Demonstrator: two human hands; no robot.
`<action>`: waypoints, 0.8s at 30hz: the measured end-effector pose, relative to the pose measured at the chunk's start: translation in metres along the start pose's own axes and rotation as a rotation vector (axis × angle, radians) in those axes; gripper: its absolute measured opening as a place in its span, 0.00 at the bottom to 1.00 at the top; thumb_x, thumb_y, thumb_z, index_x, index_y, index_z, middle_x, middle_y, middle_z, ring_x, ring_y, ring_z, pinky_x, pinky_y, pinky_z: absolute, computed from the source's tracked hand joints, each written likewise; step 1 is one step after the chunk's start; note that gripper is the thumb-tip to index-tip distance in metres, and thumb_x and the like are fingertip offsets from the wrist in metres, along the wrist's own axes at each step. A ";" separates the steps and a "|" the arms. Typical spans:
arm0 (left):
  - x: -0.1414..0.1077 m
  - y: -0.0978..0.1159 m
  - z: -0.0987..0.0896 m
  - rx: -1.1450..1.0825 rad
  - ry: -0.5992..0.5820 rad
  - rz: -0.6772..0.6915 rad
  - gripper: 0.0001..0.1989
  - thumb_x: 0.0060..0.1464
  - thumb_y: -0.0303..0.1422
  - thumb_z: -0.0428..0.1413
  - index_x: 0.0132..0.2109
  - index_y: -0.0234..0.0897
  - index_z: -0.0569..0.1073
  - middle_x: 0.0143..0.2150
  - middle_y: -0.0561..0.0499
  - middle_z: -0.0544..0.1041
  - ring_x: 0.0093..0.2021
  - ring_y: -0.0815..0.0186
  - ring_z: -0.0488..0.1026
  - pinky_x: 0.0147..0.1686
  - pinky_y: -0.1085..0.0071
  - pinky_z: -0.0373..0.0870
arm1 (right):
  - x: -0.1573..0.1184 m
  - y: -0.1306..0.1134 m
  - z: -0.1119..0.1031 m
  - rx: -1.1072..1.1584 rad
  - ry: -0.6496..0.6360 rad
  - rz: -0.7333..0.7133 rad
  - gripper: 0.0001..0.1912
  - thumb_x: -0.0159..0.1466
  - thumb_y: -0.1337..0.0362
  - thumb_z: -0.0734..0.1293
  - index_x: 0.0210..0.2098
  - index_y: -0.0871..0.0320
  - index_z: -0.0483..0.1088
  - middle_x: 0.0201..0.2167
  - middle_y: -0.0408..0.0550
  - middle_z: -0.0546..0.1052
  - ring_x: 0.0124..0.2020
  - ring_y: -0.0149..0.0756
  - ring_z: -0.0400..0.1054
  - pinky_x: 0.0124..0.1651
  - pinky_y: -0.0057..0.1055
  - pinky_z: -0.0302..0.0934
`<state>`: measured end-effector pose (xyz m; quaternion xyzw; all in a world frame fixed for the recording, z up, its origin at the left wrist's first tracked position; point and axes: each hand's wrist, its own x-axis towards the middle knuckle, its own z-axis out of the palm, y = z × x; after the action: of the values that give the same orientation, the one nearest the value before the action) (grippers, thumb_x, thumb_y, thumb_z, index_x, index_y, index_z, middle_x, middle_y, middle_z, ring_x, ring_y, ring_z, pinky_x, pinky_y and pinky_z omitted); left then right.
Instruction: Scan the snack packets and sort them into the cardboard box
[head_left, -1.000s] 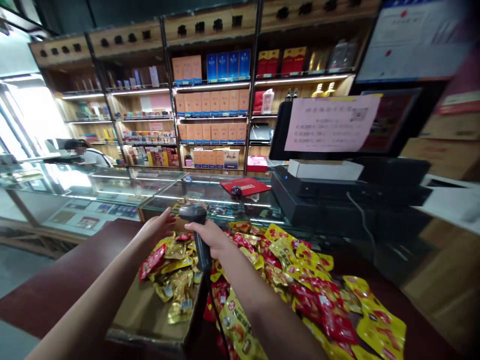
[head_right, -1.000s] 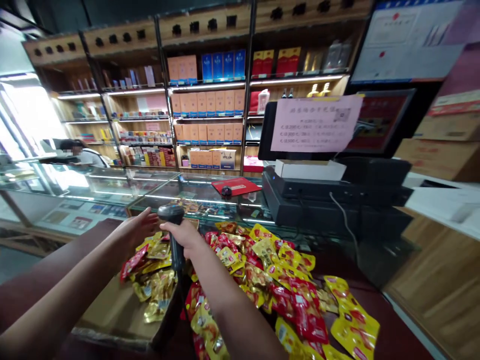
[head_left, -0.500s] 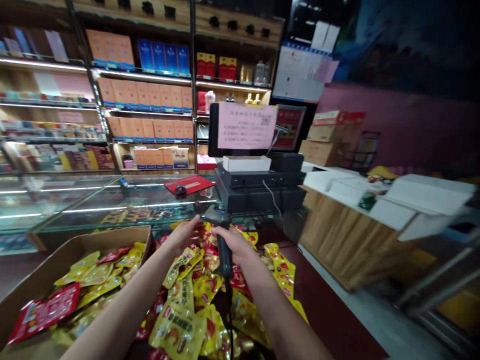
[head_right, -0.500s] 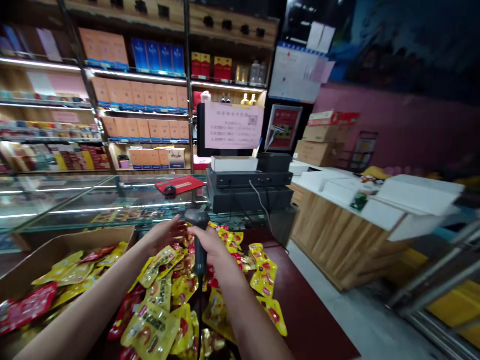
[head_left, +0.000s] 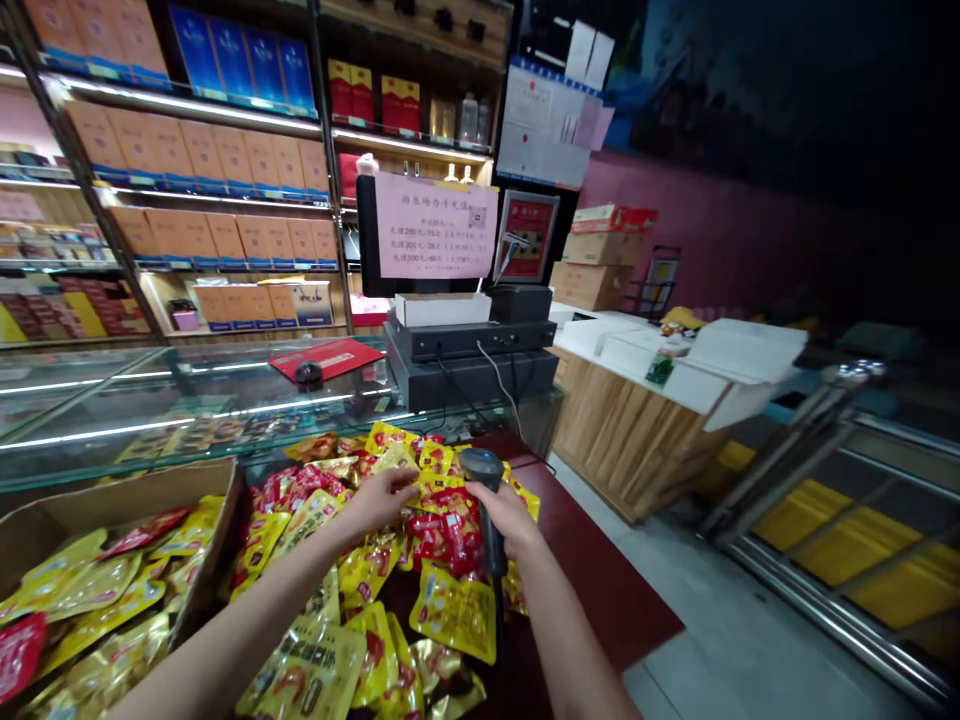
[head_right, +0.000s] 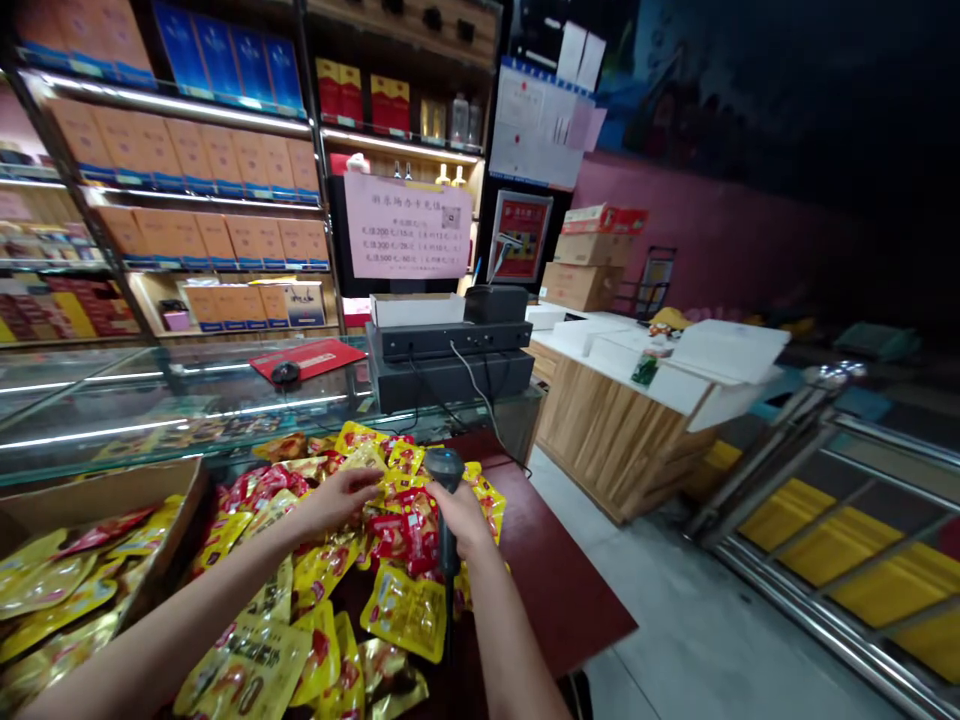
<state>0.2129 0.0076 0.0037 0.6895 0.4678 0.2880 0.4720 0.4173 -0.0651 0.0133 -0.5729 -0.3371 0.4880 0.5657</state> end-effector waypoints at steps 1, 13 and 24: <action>-0.002 0.000 0.001 0.039 0.006 0.031 0.23 0.45 0.43 0.59 0.48 0.37 0.76 0.48 0.45 0.76 0.48 0.56 0.71 0.47 0.67 0.63 | -0.001 0.003 0.000 -0.018 0.018 0.010 0.18 0.45 0.58 0.72 0.34 0.61 0.75 0.24 0.44 0.77 0.31 0.40 0.71 0.35 0.32 0.62; -0.033 0.021 0.038 0.454 -0.090 0.180 0.19 0.50 0.48 0.52 0.37 0.38 0.78 0.30 0.47 0.76 0.29 0.63 0.69 0.30 0.71 0.59 | -0.025 0.005 0.012 0.253 -0.001 0.091 0.19 0.46 0.58 0.73 0.36 0.60 0.72 0.23 0.42 0.75 0.26 0.35 0.69 0.31 0.29 0.62; -0.023 0.045 0.010 -0.120 -0.177 -0.085 0.25 0.43 0.47 0.61 0.44 0.34 0.78 0.39 0.49 0.79 0.34 0.66 0.72 0.32 0.75 0.65 | -0.039 -0.020 0.030 0.648 -0.069 0.150 0.14 0.49 0.61 0.70 0.35 0.59 0.72 0.40 0.52 0.77 0.45 0.44 0.71 0.36 0.33 0.68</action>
<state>0.2289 -0.0228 0.0423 0.6623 0.4350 0.2334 0.5636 0.3812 -0.0894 0.0427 -0.3695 -0.1402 0.6292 0.6693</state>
